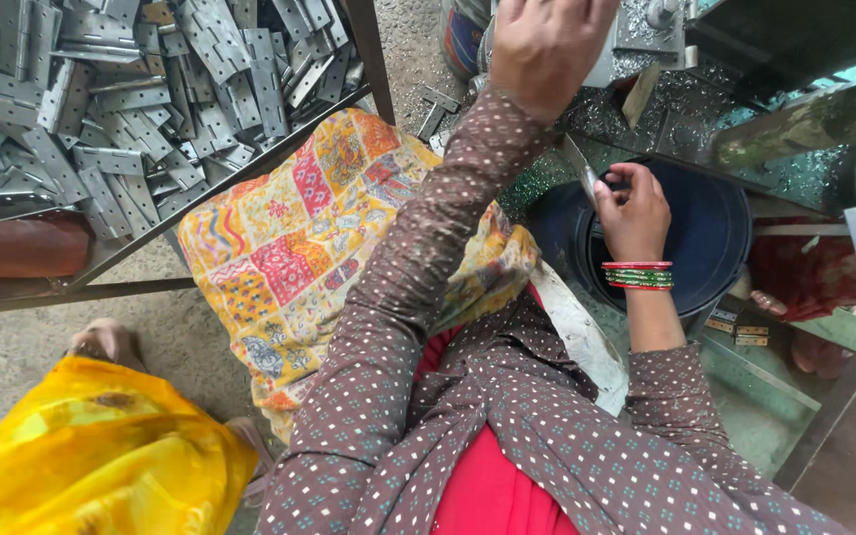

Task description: The person sits on the floor and repeatedly places metal brackets into a press machine, activates the press, and removes the processed pieces. The person handles the brackets one at a time from a nearby pile and uses a lever to operate the machine.

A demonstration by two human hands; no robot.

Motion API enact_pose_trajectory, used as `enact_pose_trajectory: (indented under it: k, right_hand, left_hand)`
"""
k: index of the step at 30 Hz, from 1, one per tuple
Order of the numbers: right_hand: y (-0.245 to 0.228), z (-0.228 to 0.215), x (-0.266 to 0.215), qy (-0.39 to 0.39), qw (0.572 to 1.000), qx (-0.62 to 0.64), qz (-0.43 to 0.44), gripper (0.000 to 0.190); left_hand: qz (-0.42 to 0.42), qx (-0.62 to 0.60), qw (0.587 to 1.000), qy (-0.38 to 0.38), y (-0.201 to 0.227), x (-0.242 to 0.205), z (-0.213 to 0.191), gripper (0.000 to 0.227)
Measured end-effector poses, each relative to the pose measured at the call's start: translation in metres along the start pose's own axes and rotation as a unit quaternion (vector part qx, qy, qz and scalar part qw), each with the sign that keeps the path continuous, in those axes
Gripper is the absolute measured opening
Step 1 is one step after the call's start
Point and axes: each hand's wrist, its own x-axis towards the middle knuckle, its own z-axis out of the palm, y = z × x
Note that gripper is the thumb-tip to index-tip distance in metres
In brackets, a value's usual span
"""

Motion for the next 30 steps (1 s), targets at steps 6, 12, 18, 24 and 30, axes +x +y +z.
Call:
enact_pose_trajectory:
  k: [6,12,18,24,30]
  right_hand:
    - [-0.002,-0.002,0.004,0.013,0.999,0.009,-0.039,0.025]
    - [-0.004,-0.002,-0.002,-0.008,1.0,0.017,-0.001,0.025]
    - [-0.009,-0.003,0.001,0.006,1.0,0.017,-0.021,0.022]
    - [-0.004,-0.003,0.0,0.006,0.999,0.002,-0.034,0.021]
    - [0.034,0.02,-0.007,0.005,0.996,-0.054,-0.066,0.031]
  left_hand:
    - [-0.03,0.034,0.992,-0.119,0.001,-0.011,0.007,0.022]
    - [-0.11,0.055,0.974,-0.191,-0.032,-0.02,-0.002,0.041]
    - [-0.025,-0.016,0.988,-0.153,0.002,-0.039,-0.008,0.046]
    - [-0.02,0.005,0.988,-0.153,0.026,-0.042,0.022,0.038]
    - [-0.035,0.021,0.984,-0.174,0.022,-0.032,0.026,0.039]
